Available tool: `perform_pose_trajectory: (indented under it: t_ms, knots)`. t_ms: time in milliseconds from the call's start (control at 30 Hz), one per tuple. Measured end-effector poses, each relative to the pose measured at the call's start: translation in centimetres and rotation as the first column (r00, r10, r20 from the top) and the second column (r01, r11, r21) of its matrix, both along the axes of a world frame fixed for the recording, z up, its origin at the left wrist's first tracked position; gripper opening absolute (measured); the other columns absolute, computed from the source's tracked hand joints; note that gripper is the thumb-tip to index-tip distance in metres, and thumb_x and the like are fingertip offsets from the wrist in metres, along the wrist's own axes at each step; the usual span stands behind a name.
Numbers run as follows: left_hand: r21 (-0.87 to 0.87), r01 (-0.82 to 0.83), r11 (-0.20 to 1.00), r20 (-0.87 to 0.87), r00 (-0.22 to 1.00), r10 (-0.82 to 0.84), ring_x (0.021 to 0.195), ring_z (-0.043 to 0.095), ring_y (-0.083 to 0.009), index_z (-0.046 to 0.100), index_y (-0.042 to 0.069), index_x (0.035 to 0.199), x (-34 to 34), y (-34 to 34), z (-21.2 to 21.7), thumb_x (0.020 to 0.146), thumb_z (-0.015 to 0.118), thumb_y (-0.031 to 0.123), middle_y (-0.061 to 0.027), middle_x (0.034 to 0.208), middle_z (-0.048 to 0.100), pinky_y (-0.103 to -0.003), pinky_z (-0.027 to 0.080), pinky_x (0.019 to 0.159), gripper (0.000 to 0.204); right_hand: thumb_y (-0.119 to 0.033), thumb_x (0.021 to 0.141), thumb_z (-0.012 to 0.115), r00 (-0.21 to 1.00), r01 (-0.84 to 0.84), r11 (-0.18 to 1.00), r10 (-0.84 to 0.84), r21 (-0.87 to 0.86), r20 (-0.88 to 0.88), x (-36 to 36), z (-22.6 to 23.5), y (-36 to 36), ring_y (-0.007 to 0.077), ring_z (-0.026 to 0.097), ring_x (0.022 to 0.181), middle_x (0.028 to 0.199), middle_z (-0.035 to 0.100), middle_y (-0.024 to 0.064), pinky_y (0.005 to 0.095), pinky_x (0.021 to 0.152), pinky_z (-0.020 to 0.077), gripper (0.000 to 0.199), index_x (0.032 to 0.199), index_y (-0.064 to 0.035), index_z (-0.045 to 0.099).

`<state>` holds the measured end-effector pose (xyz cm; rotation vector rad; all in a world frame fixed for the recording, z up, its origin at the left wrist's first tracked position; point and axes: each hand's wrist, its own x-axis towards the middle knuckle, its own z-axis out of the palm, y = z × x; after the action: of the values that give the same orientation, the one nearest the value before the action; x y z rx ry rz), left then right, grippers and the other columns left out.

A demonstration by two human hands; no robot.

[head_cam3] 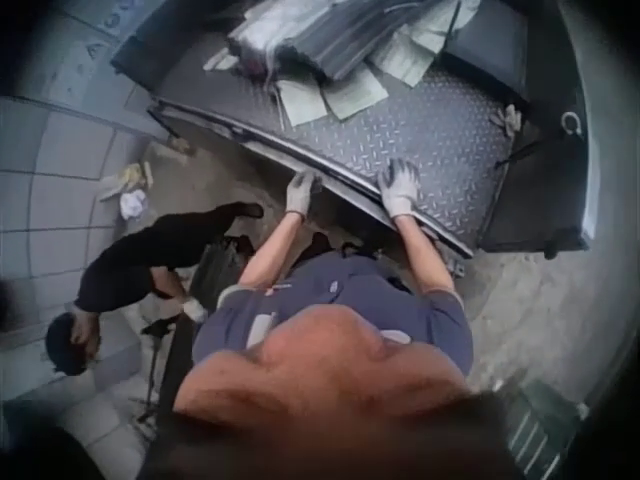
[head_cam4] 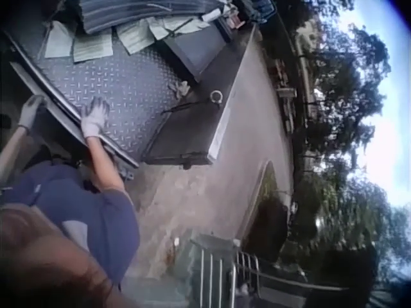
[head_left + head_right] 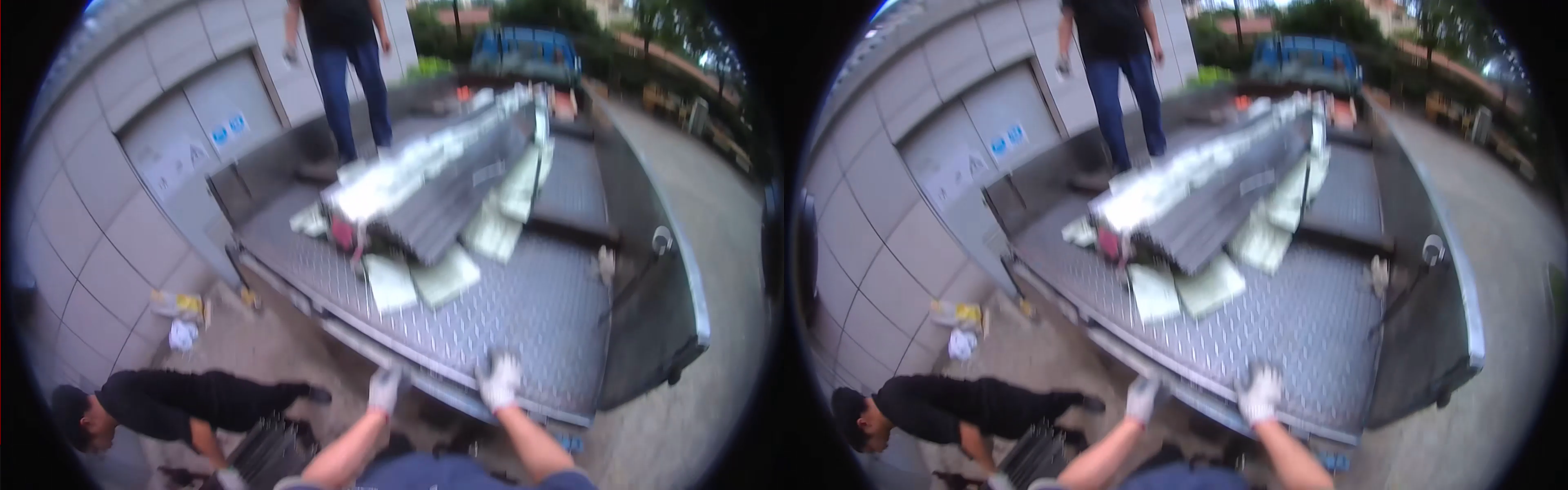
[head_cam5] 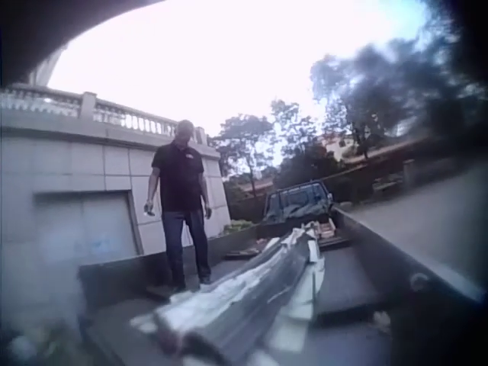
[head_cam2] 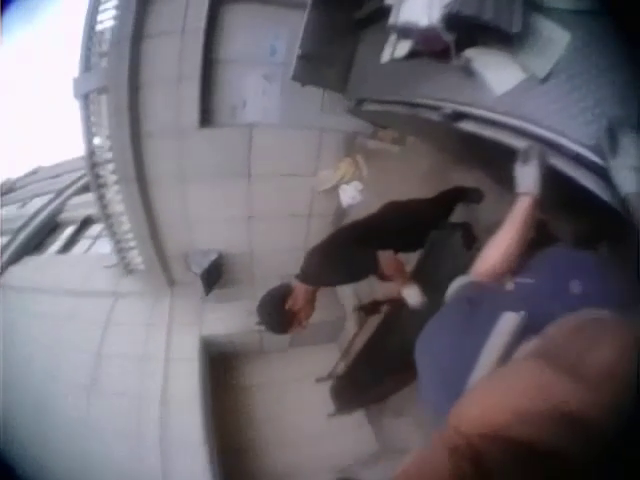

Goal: Unloading bundles of metal poles from a truck and stacking them onto a storage rack.

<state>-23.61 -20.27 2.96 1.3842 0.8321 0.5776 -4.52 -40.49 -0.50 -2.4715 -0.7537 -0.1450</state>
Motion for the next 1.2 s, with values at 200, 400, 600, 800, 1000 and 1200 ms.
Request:
perform_pose_trajectory:
  t_ms: [200, 400, 600, 800, 1000, 1200]
  knots:
    - [0.042, 0.051, 0.998, 0.071, 0.996, -0.054, 0.083, 0.070, -0.0154, 0.065, -0.006, 0.118, 9.7, 6.2, 0.4, 0.103, 0.062, 0.024, -0.0124, 0.099, 0.073, -0.031, 0.055, 0.077, 0.034, -0.027, 0.088, 0.075, 0.991, -0.002, 0.968, 0.034, 0.252, -0.126, 1.5, 2.7, 1.9, 0.0319, 0.067, 0.107, 0.118, 0.069, 0.0182, 0.0398, 0.094, 0.0532, 0.046, 0.127, -0.0042, 0.065]
    - [0.592, 0.040, 0.805, -0.102, 0.995, 0.025, 0.087, 0.070, -0.0147, 0.068, -0.003, 0.117, 13.1, 13.6, -4.3, 0.101, 0.064, 0.020, -0.0125, 0.098, 0.074, -0.031, 0.056, 0.079, 0.029, -0.040, 0.097, 0.068, 0.458, 0.436, 0.678, 0.399, 0.592, -0.794, 2.8, 5.7, 9.6, 0.0313, 0.069, 0.110, 0.126, 0.068, 0.0203, 0.0400, 0.096, 0.0555, 0.061, 0.139, 0.0020, 0.054]
    - [0.607, 0.186, 0.773, -0.145, 0.982, -0.122, 0.095, 0.073, -0.0269, 0.072, -0.003, 0.111, 15.6, 15.3, -3.2, 0.098, 0.068, 0.017, -0.0188, 0.102, 0.075, -0.036, 0.056, 0.086, 0.024, -0.046, 0.099, 0.066, 0.243, 0.660, 0.399, 0.689, 0.637, -0.683, 12.9, 3.7, 22.5, 0.0368, 0.061, 0.121, 0.137, 0.057, 0.0215, 0.0484, 0.102, 0.0520, 0.068, 0.145, -0.0013, 0.044]
    - [0.623, 0.222, 0.750, -0.236, 0.968, -0.090, 0.093, 0.074, -0.0300, 0.073, -0.001, 0.106, 16.9, 15.9, -2.7, 0.096, 0.069, 0.016, -0.0191, 0.099, 0.075, -0.037, 0.056, 0.084, 0.020, -0.041, 0.099, 0.069, 0.237, 0.698, 0.422, 0.627, 0.579, -0.742, 21.4, 2.5, 33.5, 0.0294, 0.062, 0.123, 0.139, 0.059, 0.0158, 0.0484, 0.108, 0.0493, 0.067, 0.145, 0.0015, 0.044]
    - [0.629, 0.209, 0.749, -0.224, 0.971, -0.082, 0.091, 0.074, -0.0307, 0.073, 0.000, 0.106, 17.1, 15.9, -2.7, 0.096, 0.069, 0.015, -0.0188, 0.099, 0.075, -0.038, 0.057, 0.083, 0.019, -0.032, 0.096, 0.074, 0.261, 0.686, 0.464, 0.562, 0.560, -0.785, 23.2, -0.4, 34.9, 0.0208, 0.069, 0.110, 0.127, 0.068, 0.0110, 0.0353, 0.100, 0.0565, 0.057, 0.138, 0.0007, 0.055]
    - [0.650, 0.194, 0.734, -0.192, 0.977, -0.089, 0.092, 0.073, -0.0315, 0.072, -0.001, 0.108, 16.2, 15.8, -3.8, 0.096, 0.069, 0.013, -0.0188, 0.100, 0.074, -0.038, 0.056, 0.084, 0.019, -0.019, 0.095, 0.073, 0.371, 0.646, 0.372, 0.610, 0.666, -0.701, 23.0, 0.5, 32.1, 0.0208, 0.072, 0.089, 0.109, 0.072, 0.0087, 0.0323, 0.076, 0.0601, 0.037, 0.125, -0.0017, 0.063]
